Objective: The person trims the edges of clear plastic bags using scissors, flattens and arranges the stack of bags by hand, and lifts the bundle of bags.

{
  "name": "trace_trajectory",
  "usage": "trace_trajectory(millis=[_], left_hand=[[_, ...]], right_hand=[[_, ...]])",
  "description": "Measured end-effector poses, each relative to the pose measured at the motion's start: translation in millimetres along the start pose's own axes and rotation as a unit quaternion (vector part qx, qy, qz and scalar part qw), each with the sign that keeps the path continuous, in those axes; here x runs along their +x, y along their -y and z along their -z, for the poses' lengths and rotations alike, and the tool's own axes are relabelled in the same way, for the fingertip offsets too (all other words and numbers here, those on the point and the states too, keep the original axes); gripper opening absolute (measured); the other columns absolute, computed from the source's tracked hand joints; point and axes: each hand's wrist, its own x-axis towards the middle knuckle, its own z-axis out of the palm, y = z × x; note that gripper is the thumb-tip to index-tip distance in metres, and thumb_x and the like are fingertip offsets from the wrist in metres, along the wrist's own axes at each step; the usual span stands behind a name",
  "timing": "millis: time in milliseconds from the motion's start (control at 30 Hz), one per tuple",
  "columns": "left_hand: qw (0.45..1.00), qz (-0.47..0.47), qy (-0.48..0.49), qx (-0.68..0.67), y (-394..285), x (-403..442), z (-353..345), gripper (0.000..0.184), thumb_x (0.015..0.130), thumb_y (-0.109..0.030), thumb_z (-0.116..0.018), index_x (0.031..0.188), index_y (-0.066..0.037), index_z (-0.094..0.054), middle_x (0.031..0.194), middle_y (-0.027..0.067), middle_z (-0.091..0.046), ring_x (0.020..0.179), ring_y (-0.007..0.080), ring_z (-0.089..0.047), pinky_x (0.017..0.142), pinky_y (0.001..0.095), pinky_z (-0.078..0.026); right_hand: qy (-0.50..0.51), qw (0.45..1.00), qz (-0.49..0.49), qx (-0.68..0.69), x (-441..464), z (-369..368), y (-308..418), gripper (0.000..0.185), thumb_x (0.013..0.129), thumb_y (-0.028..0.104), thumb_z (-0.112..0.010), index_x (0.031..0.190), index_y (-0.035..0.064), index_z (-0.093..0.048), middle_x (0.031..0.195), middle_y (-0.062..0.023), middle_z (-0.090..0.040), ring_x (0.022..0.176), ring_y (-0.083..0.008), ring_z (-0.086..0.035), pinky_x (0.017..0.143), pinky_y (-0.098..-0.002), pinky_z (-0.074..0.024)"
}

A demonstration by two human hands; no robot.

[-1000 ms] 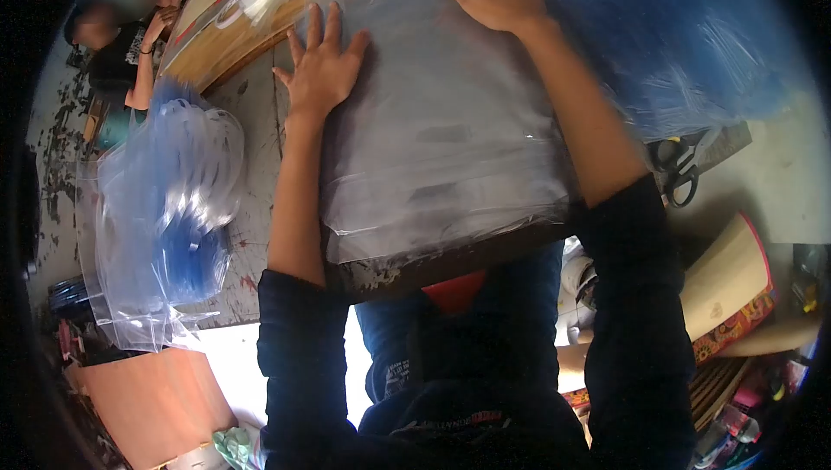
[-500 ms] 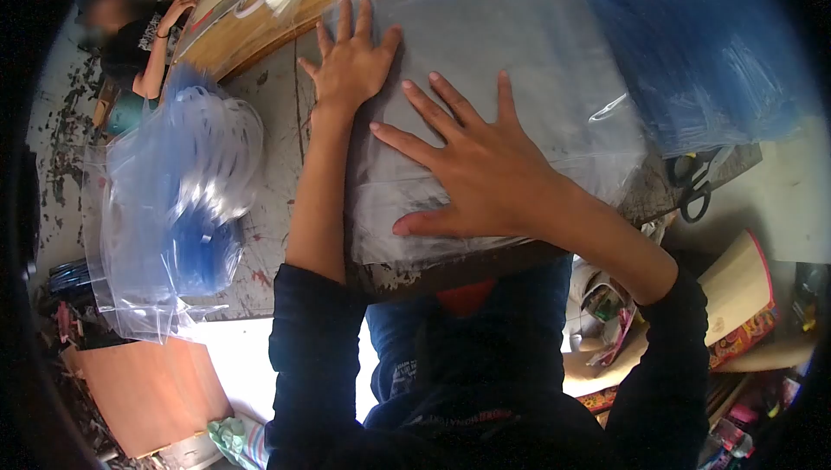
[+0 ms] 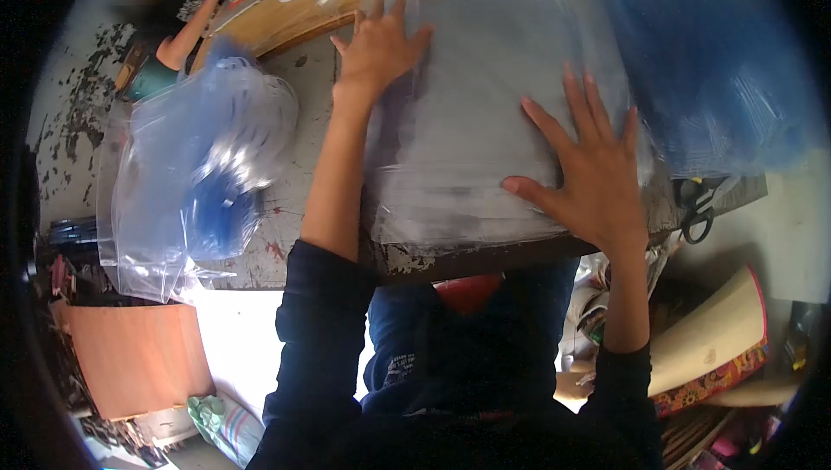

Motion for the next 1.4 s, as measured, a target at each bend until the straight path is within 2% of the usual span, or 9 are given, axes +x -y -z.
trace_trajectory(millis=[200, 467, 600, 767, 1067, 1200, 1300, 1367, 1400], left_hand=[[0.940, -0.106, -0.318, -0.059, 5, -108, 122, 0.047, 0.077, -0.032, -0.061, 0.112, -0.001, -0.054, 0.109, 0.0174, -0.056, 0.101, 0.0333, -0.053, 0.090, 0.0492, -0.036], [0.941, 0.198, -0.090, 0.260, 135, -261, 145, 0.062, 0.079, -0.025, -0.059, 0.133, -0.017, -0.031, 0.139, 0.0032, -0.030, 0.128, 0.0261, -0.027, 0.101, 0.0598, -0.016], [0.968, 0.147, -0.101, 0.175, 149, -284, 146, 0.048, 0.082, -0.015, -0.054, 0.128, -0.012, -0.042, 0.131, 0.0043, -0.042, 0.125, 0.0261, -0.033, 0.103, 0.0504, -0.022], [0.930, 0.083, -0.324, 0.155, 145, -276, 142, 0.020, 0.079, 0.006, -0.051, 0.093, 0.000, -0.063, 0.094, 0.0100, -0.065, 0.086, 0.0223, -0.064, 0.071, 0.0295, -0.052], [0.801, 0.060, -0.592, 0.061, 98, -250, 120, 0.022, 0.090, -0.010, -0.044, 0.086, 0.007, -0.058, 0.074, 0.0110, -0.064, 0.064, 0.0158, -0.061, 0.053, 0.0245, -0.047], [0.827, 0.150, -0.540, 0.039, 28, -254, 115, 0.023, 0.088, -0.012, -0.048, 0.079, 0.007, -0.056, 0.076, 0.0136, -0.063, 0.055, 0.0150, -0.057, 0.051, 0.0243, -0.047], [0.853, 0.008, -0.503, -0.139, -11, -260, 93, 0.021, 0.082, -0.013, -0.053, 0.066, 0.000, -0.052, 0.074, 0.0151, -0.063, 0.052, 0.0140, -0.057, 0.051, 0.0232, -0.046], [0.862, -0.085, -0.447, -0.224, -35, -259, 82, 0.017, 0.079, -0.012, -0.055, 0.065, -0.003, -0.052, 0.079, 0.0160, -0.064, 0.061, 0.0152, -0.061, 0.055, 0.0243, -0.048], [0.868, -0.136, -0.416, -0.236, -41, -261, 75, 0.014, 0.078, -0.011, -0.055, 0.066, -0.003, -0.054, 0.083, 0.0161, -0.064, 0.067, 0.0164, -0.063, 0.058, 0.0248, -0.049]], right_hand=[[0.019, 1.000, -0.002, 0.007, -2, -1, -2, 0.071, 0.068, 0.064, -0.052, 0.125, 0.0219, -0.045, 0.138, -0.0155, -0.028, 0.131, -0.0296, -0.019, 0.100, -0.0602, -0.0089], [-0.025, 0.999, 0.009, -0.021, -3, -9, -4, 0.059, 0.076, 0.053, -0.052, 0.124, 0.0205, -0.046, 0.137, -0.0129, -0.030, 0.129, -0.0252, -0.025, 0.100, -0.0601, -0.0114], [-0.028, 0.999, 0.003, -0.017, -4, -11, -6, 0.058, 0.075, 0.051, -0.053, 0.124, 0.0204, -0.046, 0.137, -0.0123, -0.031, 0.129, -0.0253, -0.026, 0.100, -0.0600, -0.0111], [-0.037, 0.999, -0.001, 0.004, -3, -7, -6, 0.055, 0.076, 0.048, -0.054, 0.123, 0.0202, -0.048, 0.136, -0.0123, -0.033, 0.128, -0.0256, -0.028, 0.100, -0.0597, -0.0099], [-0.084, 0.996, -0.025, -0.001, -8, -3, -1, 0.050, 0.076, 0.043, -0.057, 0.116, 0.0123, -0.053, 0.131, -0.0111, -0.040, 0.125, -0.0258, -0.033, 0.101, -0.0578, -0.0111], [-0.135, 0.991, 0.017, 0.011, -24, 25, 20, 0.054, 0.074, 0.045, -0.060, 0.113, 0.0093, -0.054, 0.125, -0.0120, -0.045, 0.117, -0.0270, -0.043, 0.099, -0.0526, -0.0241], [-0.109, 0.927, 0.047, 0.355, -41, 38, 43, 0.056, 0.073, 0.041, -0.064, 0.115, 0.0061, -0.052, 0.118, -0.0135, -0.051, 0.105, -0.0273, -0.053, 0.090, -0.0428, -0.0402], [0.012, 0.702, -0.067, 0.709, -51, 43, 60, 0.058, 0.075, 0.034, -0.065, 0.119, 0.0015, -0.047, 0.112, -0.0155, -0.055, 0.095, -0.0248, -0.058, 0.078, -0.0332, -0.0476], [0.012, 0.704, -0.070, 0.707, -56, 44, 64, 0.058, 0.075, 0.034, -0.065, 0.119, 0.0015, -0.047, 0.112, -0.0155, -0.055, 0.095, -0.0248, -0.058, 0.078, -0.0332, -0.0476]])
